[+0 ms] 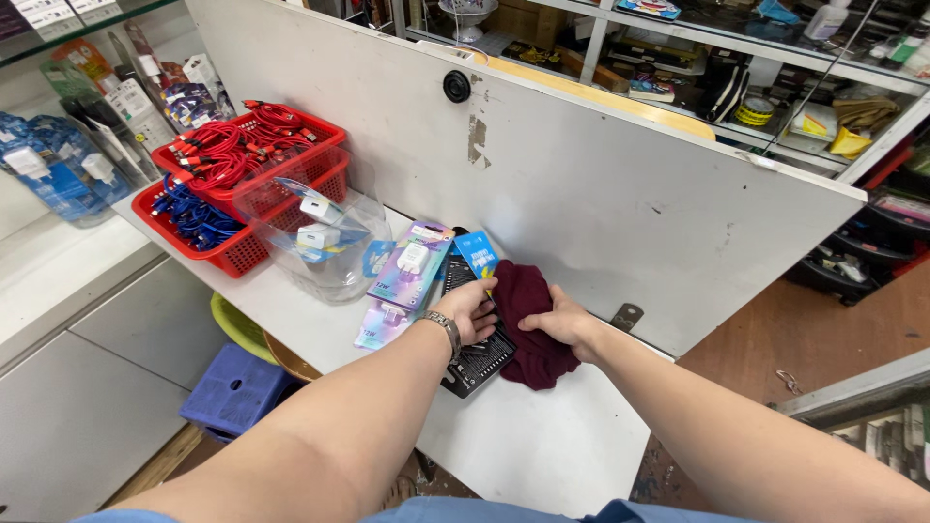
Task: The person wipes a white countertop with a maroon cloth, then picks up several packaged phone chargers and wipes each package individually. The person places the cleaned packages into a clear plastic container on the counter.
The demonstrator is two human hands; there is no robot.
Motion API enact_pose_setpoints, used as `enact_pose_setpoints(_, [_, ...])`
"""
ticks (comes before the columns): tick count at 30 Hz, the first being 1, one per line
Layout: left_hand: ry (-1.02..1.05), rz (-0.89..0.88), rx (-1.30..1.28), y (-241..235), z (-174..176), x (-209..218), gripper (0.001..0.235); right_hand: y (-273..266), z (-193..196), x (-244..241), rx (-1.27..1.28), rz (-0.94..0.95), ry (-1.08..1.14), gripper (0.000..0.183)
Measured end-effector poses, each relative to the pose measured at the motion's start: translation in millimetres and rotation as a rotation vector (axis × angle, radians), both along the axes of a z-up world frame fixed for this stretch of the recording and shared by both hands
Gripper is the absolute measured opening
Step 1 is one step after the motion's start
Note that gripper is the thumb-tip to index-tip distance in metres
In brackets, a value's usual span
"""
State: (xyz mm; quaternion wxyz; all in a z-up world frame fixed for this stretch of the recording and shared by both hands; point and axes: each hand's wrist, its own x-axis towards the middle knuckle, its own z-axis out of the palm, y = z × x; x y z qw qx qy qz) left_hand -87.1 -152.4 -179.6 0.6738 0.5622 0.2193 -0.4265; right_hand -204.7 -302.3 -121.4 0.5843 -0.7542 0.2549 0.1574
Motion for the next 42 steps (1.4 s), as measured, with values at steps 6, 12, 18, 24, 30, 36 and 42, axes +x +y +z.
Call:
enact_pose_setpoints(6, [-0.241,0.019,-0.396,-14,24,2,0.044,-18,54,-15,0.306,-0.049,-0.224,0.079])
enact_pose_setpoints(12, [-0.230,0.046,-0.581,-4,62,-7,0.043,19,79,-23,0.091,-0.084,-0.414,0.072])
enact_pose_setpoints(18, [-0.222,0.043,-0.624,34,91,-13,0.042,32,65,-3,0.085,-0.258,-0.624,0.055])
enact_pose_setpoints(24, [-0.307,0.023,-0.551,74,109,-11,0.039,21,76,11,0.439,-0.432,-0.447,0.049])
enact_pose_setpoints(30, [-0.555,-0.089,-0.378,98,121,1,0.036,58,112,17,0.465,-0.077,-0.559,0.046])
enact_pose_setpoints(36, [-0.573,-0.215,-0.366,114,133,7,0.034,95,111,40,0.147,-0.290,-0.691,0.043])
enact_pose_setpoints(42, [-0.712,-0.313,-0.109,134,149,13,0.032,73,137,44,0.647,-0.116,-0.480,0.049])
